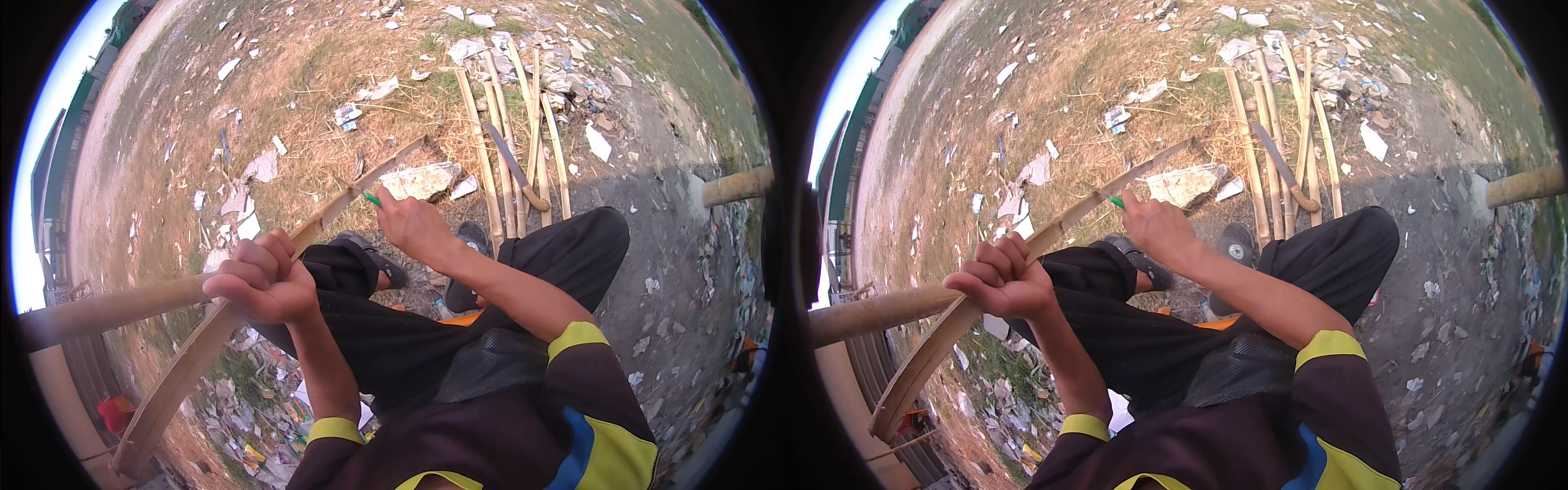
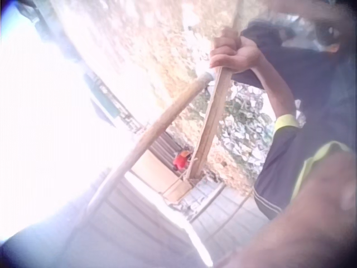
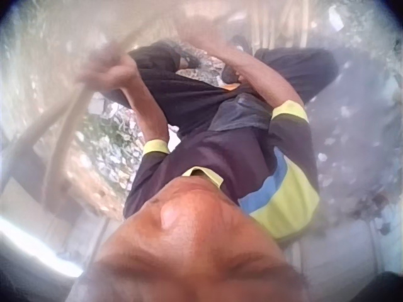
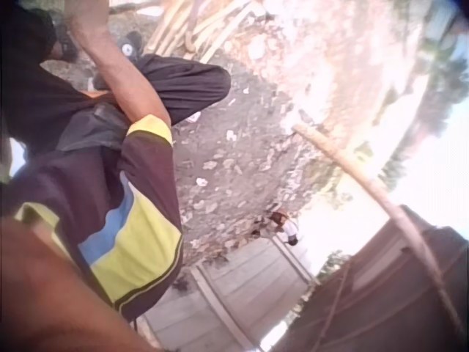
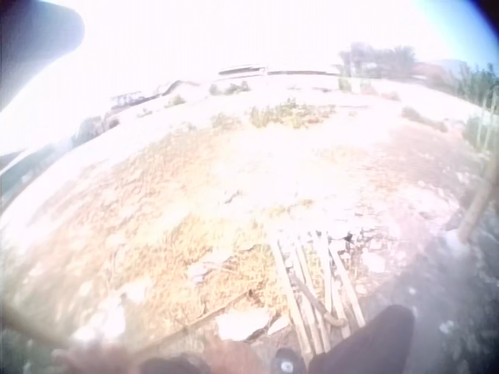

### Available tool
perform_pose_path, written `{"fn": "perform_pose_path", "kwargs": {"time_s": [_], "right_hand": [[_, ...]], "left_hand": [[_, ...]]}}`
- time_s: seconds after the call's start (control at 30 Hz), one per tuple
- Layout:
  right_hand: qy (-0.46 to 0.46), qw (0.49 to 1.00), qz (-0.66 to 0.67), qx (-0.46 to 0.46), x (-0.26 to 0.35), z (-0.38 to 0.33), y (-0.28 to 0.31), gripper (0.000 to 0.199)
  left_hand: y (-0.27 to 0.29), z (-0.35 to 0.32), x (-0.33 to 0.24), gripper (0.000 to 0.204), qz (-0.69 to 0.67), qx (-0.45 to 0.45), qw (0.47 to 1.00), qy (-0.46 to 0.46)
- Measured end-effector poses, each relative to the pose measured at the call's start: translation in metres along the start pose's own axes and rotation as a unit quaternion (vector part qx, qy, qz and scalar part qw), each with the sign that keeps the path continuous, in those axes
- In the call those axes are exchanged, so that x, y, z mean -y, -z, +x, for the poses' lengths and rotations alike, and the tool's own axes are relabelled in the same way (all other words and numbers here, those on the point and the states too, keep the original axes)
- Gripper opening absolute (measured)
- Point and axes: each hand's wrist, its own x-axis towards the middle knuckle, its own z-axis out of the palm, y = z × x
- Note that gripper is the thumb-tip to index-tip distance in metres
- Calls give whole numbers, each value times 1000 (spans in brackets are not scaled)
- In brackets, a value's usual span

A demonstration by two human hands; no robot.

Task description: The person sits on a low stool outdoors and repeatedly sharpens thin bamboo sticks using a small green knife. They hold each stick with the left hand and scrape the blade along the surface with the right hand, rotating the stick to work different sides. Finished sticks are placed on the ground nearby.

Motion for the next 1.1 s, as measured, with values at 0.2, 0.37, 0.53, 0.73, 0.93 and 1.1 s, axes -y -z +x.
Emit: {"fn": "perform_pose_path", "kwargs": {"time_s": [0.2,0.37,0.53,0.73,0.93,1.1], "right_hand": [[14,1000,-23,2,0,5,-7,16],[16,999,-44,-17,10,14,-15,19],[0,997,-65,-38,-9,18,-21,18],[8,997,-81,4,7,14,-6,9],[-69,996,-55,5,-49,20,-29,21],[-123,987,-96,40,-78,22,-38,17]], "left_hand": [[0,2,-2,54,21,-37,999,24],[10,21,2,56,49,-102,993,17],[8,6,-3,56,30,-51,998,22],[5,8,1,55,13,-39,999,17],[3,1,2,55,1,5,1000,15],[1,0,1,55,-10,21,1000,21]]}}
